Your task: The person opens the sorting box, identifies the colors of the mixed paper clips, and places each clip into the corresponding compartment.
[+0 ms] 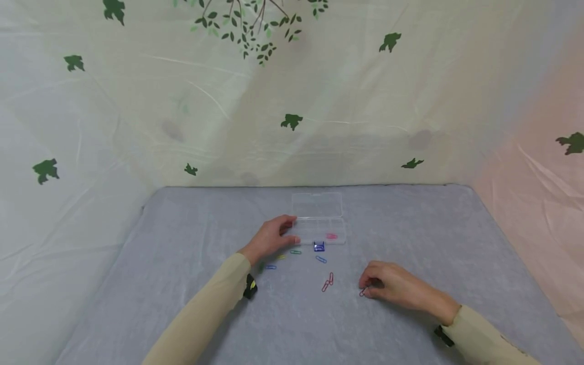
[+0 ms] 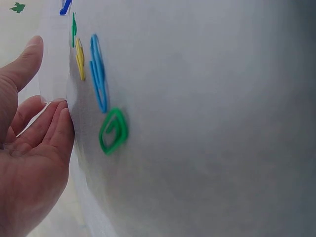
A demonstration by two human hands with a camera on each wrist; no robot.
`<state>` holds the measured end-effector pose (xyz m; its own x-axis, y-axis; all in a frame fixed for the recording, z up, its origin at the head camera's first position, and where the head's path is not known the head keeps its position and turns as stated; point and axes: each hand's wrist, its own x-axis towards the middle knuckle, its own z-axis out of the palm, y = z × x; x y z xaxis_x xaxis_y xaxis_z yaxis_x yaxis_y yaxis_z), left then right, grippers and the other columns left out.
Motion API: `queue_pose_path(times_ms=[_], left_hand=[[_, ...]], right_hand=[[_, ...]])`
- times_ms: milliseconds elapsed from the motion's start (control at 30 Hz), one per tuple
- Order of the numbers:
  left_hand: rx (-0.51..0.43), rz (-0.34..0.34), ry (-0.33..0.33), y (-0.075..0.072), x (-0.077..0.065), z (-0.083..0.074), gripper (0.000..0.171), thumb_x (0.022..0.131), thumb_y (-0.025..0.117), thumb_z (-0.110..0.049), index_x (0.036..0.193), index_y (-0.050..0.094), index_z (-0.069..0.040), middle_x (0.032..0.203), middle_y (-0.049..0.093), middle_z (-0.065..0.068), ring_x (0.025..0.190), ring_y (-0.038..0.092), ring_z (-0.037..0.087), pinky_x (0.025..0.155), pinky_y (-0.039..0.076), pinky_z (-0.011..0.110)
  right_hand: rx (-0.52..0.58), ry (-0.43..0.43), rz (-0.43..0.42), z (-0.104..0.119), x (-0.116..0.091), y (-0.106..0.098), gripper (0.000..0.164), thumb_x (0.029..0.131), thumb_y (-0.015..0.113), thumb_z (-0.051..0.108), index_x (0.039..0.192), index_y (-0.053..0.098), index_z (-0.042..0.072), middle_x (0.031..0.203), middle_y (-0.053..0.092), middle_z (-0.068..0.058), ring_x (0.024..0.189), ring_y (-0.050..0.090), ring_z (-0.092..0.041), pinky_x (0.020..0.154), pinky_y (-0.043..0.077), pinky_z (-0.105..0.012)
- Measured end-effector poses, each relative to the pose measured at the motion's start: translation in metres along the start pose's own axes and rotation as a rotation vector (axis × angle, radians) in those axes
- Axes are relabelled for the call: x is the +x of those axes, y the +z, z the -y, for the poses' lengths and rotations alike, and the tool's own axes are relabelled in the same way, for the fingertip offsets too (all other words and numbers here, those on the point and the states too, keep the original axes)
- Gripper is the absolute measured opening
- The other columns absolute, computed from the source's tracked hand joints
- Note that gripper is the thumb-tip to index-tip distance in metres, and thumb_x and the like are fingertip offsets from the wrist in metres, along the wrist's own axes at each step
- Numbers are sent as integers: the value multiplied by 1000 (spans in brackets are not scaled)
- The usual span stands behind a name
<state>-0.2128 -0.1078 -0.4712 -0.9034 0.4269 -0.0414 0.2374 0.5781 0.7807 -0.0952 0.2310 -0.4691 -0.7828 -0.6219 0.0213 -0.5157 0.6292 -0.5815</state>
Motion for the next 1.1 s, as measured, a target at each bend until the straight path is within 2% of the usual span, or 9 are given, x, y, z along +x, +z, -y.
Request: queue_pose_path(times_ms=[233,400,633,767,933,1100], left_hand=[[3,1,-8,0,-1,1,62,94,79,-25,148,54,-7,148,57,14,137,54,30,115,43,43],[-3,-4,-12,1,0,3,62,94,79,-24,148,54,-8,148,57,14,137,54,30,115,43,43],[-13,-2,-13,0,0,1,62,94,79,-24,148,54,-8,148,57,14,137,54,30,115,43,43],[-8,-3,-9,0,0,1,62,94,79,-24,148,53,-7,148,57,14,137,54,30,115,43,43],[-6,-6,-6,0,0,1,62,94,79,-24,148,54,-7,148,57,14,137,54,30,115,43,43],[-1,-6,-8,0,0,1,63,94,79,-25,148,54,-7,148,58,14,137,54,29,115,43,42]], right_hand=[[-9,-20,10,-1,1,0,16,92,81,18,88,69,28,92,59,18,84,56,1,74,53,-26],[30,22,0,2,1,-3,15,93,79,15,91,70,27,90,62,19,84,58,1,74,53,-25],[46,20,-88,7,2,-13,14,93,78,10,95,72,23,93,68,14,86,63,-1,74,57,-25],[23,5,-168,6,6,-18,14,93,78,8,95,73,21,93,69,10,86,63,-2,75,58,-27],[7,20,-265,6,14,-22,19,90,80,5,96,74,21,94,68,16,87,63,-2,80,60,-33],[2,37,-316,8,23,-24,20,89,81,4,97,75,21,94,67,18,88,62,-3,82,60,-38]])
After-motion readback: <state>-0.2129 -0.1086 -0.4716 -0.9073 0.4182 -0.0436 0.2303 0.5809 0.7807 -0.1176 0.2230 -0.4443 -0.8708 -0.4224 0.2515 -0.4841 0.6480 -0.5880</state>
